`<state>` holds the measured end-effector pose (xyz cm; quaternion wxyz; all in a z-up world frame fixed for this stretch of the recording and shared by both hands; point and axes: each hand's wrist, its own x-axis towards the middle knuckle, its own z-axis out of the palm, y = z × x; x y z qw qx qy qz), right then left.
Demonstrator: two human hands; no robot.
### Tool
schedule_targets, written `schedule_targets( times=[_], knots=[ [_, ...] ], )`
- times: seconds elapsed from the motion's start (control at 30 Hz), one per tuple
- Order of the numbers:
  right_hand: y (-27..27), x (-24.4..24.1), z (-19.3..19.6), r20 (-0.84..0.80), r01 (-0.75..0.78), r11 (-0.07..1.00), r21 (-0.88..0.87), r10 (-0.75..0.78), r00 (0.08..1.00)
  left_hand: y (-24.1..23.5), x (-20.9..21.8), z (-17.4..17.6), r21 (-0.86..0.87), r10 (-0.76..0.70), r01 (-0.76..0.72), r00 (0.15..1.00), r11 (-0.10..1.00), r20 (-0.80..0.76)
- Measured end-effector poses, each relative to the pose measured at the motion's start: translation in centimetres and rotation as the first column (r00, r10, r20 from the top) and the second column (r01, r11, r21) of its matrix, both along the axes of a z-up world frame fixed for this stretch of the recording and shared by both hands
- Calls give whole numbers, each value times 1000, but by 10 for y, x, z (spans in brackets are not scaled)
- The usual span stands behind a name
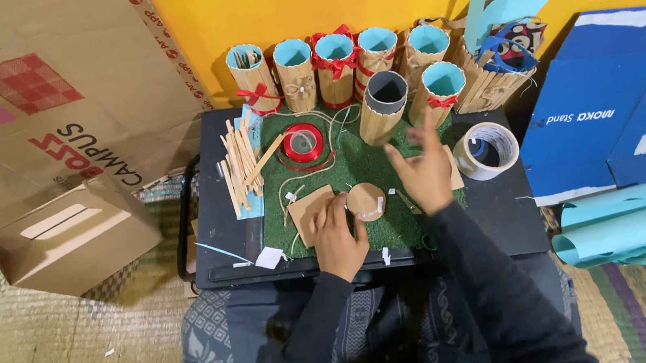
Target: Cutting cardboard into circular and rectangular shapes using scissors for a handcraft project
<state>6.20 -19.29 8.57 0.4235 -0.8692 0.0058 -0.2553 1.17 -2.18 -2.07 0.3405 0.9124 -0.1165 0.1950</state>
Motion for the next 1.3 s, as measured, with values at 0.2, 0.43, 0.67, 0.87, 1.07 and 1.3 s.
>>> schedule_targets(
  times=[0.2,0.43,0.67,0.87,1.07,1.3],
  knots=[
    [-95,-35,-53,451,378,901,-212,-253,856,0,0,-1,43,-20,19,1000,999,23],
    [-149,-36,-112,247,368,841,-397,-288,925,-2,-5,-2,11,-28,27,995,1000,97],
    [-143,-44,-106,398,411,872,-265,-290,871,6,-20,18,-125,-204,251,931,960,301],
    [-136,-49,-99,353,385,902,-195,-301,886,1,-41,5,76,-233,220,917,972,325],
    [-108,-64,-77,476,390,893,-224,-248,843,5,-52,14,192,-309,268,921,944,236],
    [-54,-84,-69,491,79,979,-188,24,871,-3,-52,22,-3,-275,300,879,954,390]
  ],
)
